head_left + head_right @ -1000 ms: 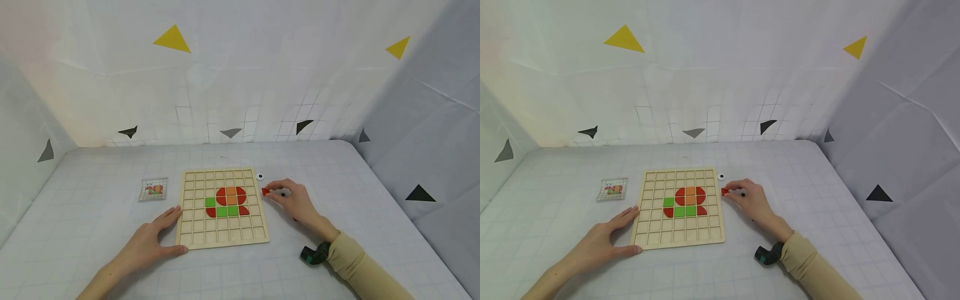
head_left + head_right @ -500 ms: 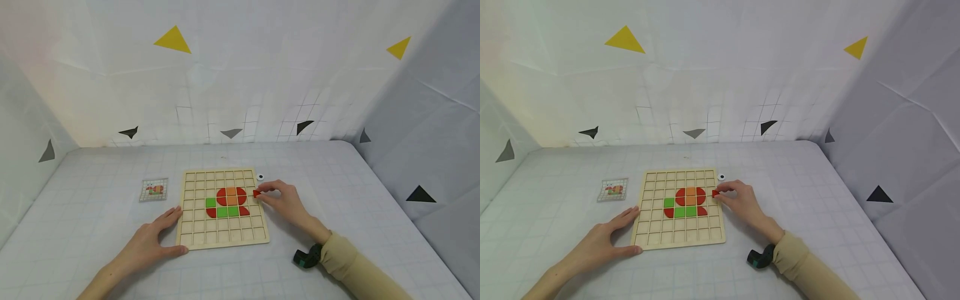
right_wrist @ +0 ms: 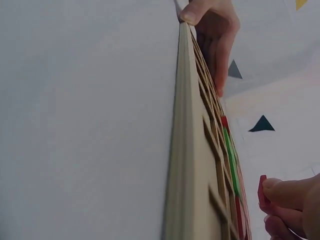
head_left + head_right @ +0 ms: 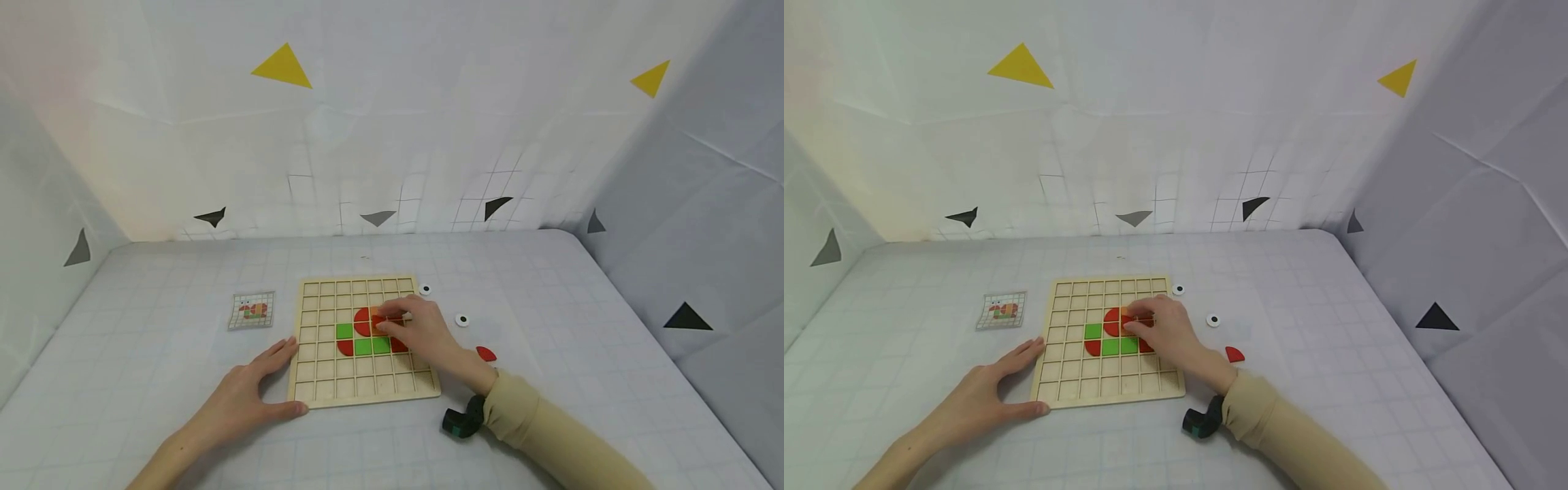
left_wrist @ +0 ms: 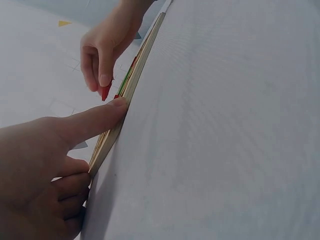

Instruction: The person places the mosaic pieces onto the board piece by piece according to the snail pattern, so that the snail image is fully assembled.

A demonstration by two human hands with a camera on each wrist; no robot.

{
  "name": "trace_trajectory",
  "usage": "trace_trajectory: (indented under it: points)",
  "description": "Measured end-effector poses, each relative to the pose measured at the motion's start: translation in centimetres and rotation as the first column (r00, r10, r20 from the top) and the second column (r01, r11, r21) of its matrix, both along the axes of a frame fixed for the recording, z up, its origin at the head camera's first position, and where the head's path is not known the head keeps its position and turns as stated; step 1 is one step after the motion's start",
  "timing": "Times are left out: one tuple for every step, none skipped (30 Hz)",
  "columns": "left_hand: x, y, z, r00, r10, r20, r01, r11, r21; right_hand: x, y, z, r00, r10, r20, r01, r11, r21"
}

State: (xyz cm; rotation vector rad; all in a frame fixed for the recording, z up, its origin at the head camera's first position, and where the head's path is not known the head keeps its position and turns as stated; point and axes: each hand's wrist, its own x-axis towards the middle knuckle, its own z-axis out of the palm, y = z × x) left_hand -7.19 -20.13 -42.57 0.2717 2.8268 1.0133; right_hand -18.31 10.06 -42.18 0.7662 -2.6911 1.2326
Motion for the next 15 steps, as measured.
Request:
trace_trajectory:
  points:
    - [0.0, 0.0, 0.0, 1.000, -0.002, -0.004, 0.002, 1.000, -0.001, 0.0, -0.4, 0.0, 1.000, 0.005, -0.004, -0.005, 1.000, 0.002]
    - [0.0, 0.0, 0.0, 1.000, -0.002, -0.006, 0.002, 1.000, -0.002, -0.1, -0.7, 0.0, 1.000, 0.009, -0.004, -0.009, 1.000, 0.005]
    - [0.0, 0.0, 0.1, 1.000, -0.006, -0.008, 0.006, 1.000, -0.004, -0.1, -1.0, 0.0, 1.000, 0.016, -0.003, -0.016, 1.000, 0.003]
    - [0.0, 0.0, 0.1, 1.000, -0.001, -0.003, 0.001, 1.000, -0.005, -0.2, -1.3, 0.0, 1.000, 0.024, 0.003, -0.024, 1.000, -0.001]
    - [0.0, 0.0, 0.1, 1.000, -0.001, 0.000, 0.001, 1.000, -0.007, -0.3, -1.6, 0.0, 1.000, 0.028, 0.008, -0.028, 1.000, -0.002]
    - [0.0, 0.0, 0.1, 1.000, 0.000, 0.003, 0.000, 1.000, -0.008, -0.3, -1.8, -0.1, 0.999, 0.036, 0.011, -0.036, 0.999, -0.007]
    - [0.0, 0.0, 0.1, 1.000, -0.001, 0.007, 0.001, 1.000, -0.011, -0.4, -2.1, -0.1, 0.999, 0.040, 0.016, -0.039, 0.999, -0.013]
    - [0.0, 0.0, 0.1, 1.000, 0.000, 0.010, 0.000, 1.000, -0.012, -0.4, -2.4, -0.1, 0.999, 0.042, 0.019, -0.042, 0.999, -0.018]
    - [0.0, 0.0, 0.1, 1.000, -0.001, 0.011, 0.001, 1.000, -0.013, -0.4, -2.7, 0.0, 0.999, 0.044, 0.020, -0.043, 0.999, -0.022]
    - [0.1, 0.0, 0.0, 1.000, 0.002, 0.014, -0.002, 1.000, -0.012, -0.5, -3.0, 0.1, 0.999, 0.045, 0.013, -0.044, 0.999, -0.025]
    - [0.1, 0.0, 0.0, 1.000, 0.001, 0.014, -0.001, 1.000, -0.012, -0.5, -3.2, 0.2, 0.999, 0.040, 0.010, -0.039, 0.999, -0.024]
    - [0.1, 0.0, 0.0, 1.000, 0.000, 0.013, 0.000, 1.000, -0.009, -0.5, -3.5, 0.4, 0.999, 0.035, 0.008, -0.035, 0.999, -0.021]
    - [0.1, 0.0, 0.0, 1.000, -0.002, 0.012, 0.002, 1.000, -0.009, -0.6, -3.7, 0.6, 1.000, 0.029, 0.010, -0.029, 0.999, -0.013]
    - [0.1, 0.0, 0.0, 1.000, -0.003, 0.011, 0.003, 1.000, -0.007, -0.6, -4.0, 0.7, 1.000, 0.026, 0.011, -0.026, 1.000, -0.008]
    - [0.1, 0.0, 0.0, 1.000, -0.004, 0.011, 0.004, 1.000, -0.006, -0.7, -4.3, 1.0, 1.000, 0.027, 0.014, -0.027, 1.000, -0.001]
